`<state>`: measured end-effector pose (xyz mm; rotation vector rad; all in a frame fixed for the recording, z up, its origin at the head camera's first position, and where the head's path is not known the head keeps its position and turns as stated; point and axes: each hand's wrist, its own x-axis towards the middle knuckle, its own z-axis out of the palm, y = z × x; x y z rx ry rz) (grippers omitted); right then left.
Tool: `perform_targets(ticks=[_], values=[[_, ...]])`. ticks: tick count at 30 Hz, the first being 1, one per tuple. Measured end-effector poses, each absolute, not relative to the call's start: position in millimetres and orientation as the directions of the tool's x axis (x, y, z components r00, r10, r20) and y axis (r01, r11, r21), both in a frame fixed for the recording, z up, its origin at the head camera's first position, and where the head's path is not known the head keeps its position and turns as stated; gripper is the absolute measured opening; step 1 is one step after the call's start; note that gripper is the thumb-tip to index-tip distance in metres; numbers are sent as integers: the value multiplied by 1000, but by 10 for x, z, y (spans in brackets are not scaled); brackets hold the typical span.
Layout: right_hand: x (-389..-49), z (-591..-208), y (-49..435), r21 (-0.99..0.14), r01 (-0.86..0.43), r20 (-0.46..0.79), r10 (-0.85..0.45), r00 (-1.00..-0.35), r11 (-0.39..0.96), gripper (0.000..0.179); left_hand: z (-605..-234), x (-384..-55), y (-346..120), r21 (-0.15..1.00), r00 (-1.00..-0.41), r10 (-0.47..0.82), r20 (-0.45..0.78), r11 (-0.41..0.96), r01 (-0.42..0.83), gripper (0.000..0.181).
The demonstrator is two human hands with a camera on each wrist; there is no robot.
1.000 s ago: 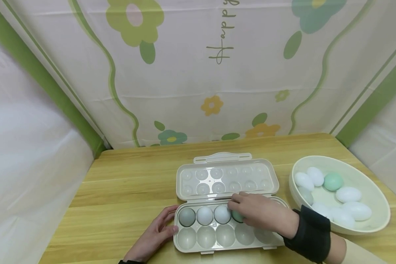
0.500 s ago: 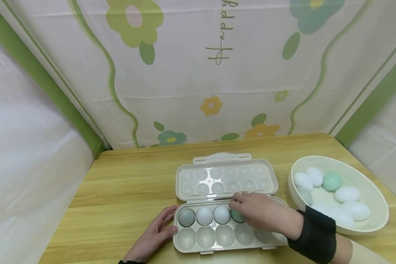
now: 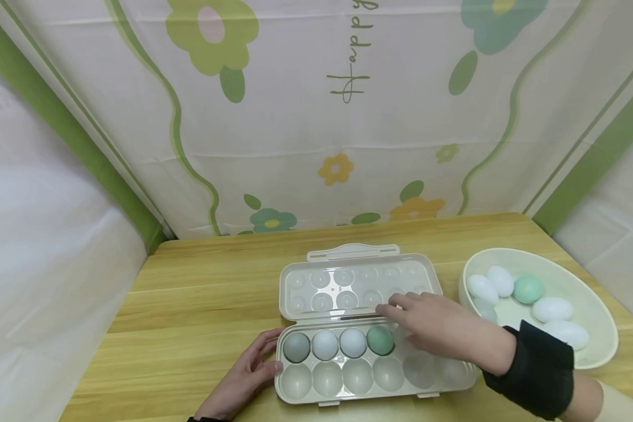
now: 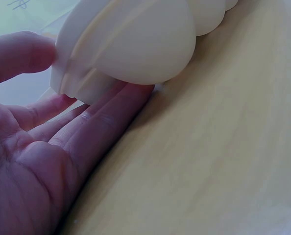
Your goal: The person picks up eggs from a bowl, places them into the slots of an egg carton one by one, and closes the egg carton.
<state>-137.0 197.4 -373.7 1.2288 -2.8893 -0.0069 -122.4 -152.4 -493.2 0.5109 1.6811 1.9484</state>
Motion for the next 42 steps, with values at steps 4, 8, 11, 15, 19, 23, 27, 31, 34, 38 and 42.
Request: perform_targets(ticks=[4, 8, 11, 15, 19, 23, 27, 31, 34, 38, 42], values=[[-1385, -3688, 2084, 23, -727, 2, -727, -687, 686, 50, -4935, -1225, -1529, 986, -802, 595, -56, -94, -138, 52], [-1401, -3656, 2211, 33, -738, 16, -738, -674, 674, 48, -4940, -1230, -1531, 985, -807, 586, -76, -80, -151, 52], [-1409, -3620, 2317, 17, -724, 15, -724, -690, 690, 48, -4946, -1232, -1531, 986, -805, 589, -69, -81, -144, 52], [-1420, -3569, 2465, -15, -673, 20, -673, -739, 739, 46, -4952, -1232, -1530, 988, -801, 597, -46, -93, -126, 51], [-1449, -3543, 2618, 0, -636, 57, -635, -770, 771, 44, -4944, -1226, -1527, 988, -800, 599, -30, -103, -113, 51], [-1496, -3521, 2770, 11, -609, 47, -609, -792, 793, 44, -4936, -1220, -1525, 988, -803, 596, -34, -103, -118, 51], [-1535, -3515, 2905, 17, -580, 22, -580, -814, 815, 41, -4938, -1221, -1522, 987, -804, 594, -33, -105, -118, 51], [-1577, -3526, 3019, 39, -549, -3, -549, -836, 835, 34, -4942, -1225, -1521, 987, -805, 593, -37, -106, -123, 51], [-1614, -3549, 3091, 64, -521, -32, -520, -853, 851, 32, -4941, -1225, -1521, 986, -805, 592, -42, -105, -129, 51], [-1677, -3601, 3169, 86, -496, -71, -491, -868, 864, 30, -4933, -1221, -1521, 986, -806, 590, -47, -102, -133, 51], [-1739, -3671, 3233, 77, -470, -101, -462, -881, 879, 26, -4925, -1217, -1515, 986, -809, 585, -58, -95, -139, 52]])
